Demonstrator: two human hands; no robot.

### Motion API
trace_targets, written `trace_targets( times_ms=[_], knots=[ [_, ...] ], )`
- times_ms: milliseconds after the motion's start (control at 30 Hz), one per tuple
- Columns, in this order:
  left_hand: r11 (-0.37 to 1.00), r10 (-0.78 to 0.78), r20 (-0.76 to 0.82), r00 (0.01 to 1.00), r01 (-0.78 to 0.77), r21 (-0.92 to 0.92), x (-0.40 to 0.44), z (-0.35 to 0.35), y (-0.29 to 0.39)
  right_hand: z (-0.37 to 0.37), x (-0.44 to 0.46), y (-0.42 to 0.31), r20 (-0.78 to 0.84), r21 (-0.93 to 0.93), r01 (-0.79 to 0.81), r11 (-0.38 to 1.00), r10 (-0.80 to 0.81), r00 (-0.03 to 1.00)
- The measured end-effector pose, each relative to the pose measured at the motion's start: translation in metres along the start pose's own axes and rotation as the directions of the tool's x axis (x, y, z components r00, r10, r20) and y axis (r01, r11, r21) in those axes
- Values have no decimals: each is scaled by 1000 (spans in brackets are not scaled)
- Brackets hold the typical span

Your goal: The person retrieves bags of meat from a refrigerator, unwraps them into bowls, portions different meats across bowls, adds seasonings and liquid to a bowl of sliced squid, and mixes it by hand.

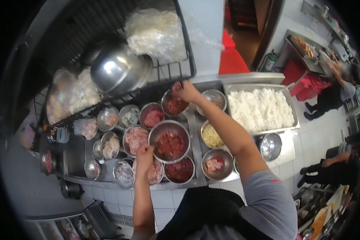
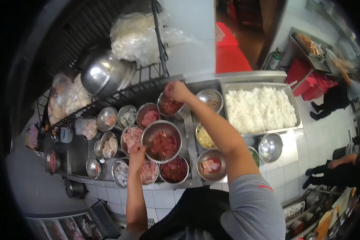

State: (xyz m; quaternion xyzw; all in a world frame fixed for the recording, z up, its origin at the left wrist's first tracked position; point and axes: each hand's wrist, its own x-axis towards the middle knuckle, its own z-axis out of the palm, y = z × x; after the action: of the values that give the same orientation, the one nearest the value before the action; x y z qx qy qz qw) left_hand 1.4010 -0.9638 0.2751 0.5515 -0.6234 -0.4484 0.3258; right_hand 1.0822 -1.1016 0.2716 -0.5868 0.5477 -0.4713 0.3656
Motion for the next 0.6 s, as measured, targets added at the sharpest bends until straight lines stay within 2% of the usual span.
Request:
trace_targets(
  times_ms=[33, 67, 133, 167, 200, 233, 267, 300, 333, 367, 400, 433, 467, 533, 567, 600],
  knots=[
    [999, 48, -14, 999, -47, 11, 3, 7, 12, -13, -26, -40, 26, 164, -45, 985, 42, 999],
    [996, 79, 38, 996, -80, 24, 14, 12, 6, -16, -51, -54, 10, 168, -76, 983, 75, 997],
    [990, 137, 150, 979, -140, 12, 26, 32, 19, -29, -99, -78, -62, 336, 147, 930, -134, 989],
    [994, 97, 198, 975, -104, 28, 17, 41, 52, -38, -131, -97, 52, -43, 162, 986, -159, 986],
    [995, 71, 260, 963, -85, 42, 14, 61, 74, -48, -163, -110, 160, -423, 170, 890, -111, 981],
    [979, 139, 323, 936, -180, 100, 22, 74, 67, -53, -188, -101, 276, -335, 250, 908, -159, 948],
    [947, 216, 429, 877, -294, 126, 31, 92, 50, -55, -219, -109, 204, -453, 183, 872, -99, 974],
    [953, 295, 286, 912, -302, -21, 28, 130, 31, -46, -244, -84, 1, -597, 167, 785, -207, 978],
    [961, 270, 606, 748, -251, -117, -11, 145, 108, -38, -276, -66, -148, -750, 83, 656, -288, 946],
    [984, 103, 637, 764, 15, -177, -32, 176, 115, -32, -306, -47, -164, -859, -28, 511, -224, 961],
    [989, 133, 717, 684, -44, -142, -39, 203, 114, -38, -352, -50, -277, -877, -142, 459, -243, 929],
    [991, 134, 815, 563, -64, -119, -47, 233, 104, -47, -389, -42, -333, -823, -239, 515, -96, 938],
    [989, 143, 871, 470, -87, -116, -61, 263, 94, -53, -426, -42, -427, -800, -343, 492, -65, 902],
    [974, 223, 937, 268, -111, -200, -97, 318, 81, -50, -502, -51, -715, -627, -565, 536, -108, 691],
    [992, 128, 972, 199, -46, -121, -138, 323, 116, -46, -528, -74, -711, -635, -609, 476, -52, 701],
    [990, 122, 987, 106, -78, -114, -158, 349, 110, -42, -565, -88, -775, -578, -678, 454, -45, 630]
  ],
)
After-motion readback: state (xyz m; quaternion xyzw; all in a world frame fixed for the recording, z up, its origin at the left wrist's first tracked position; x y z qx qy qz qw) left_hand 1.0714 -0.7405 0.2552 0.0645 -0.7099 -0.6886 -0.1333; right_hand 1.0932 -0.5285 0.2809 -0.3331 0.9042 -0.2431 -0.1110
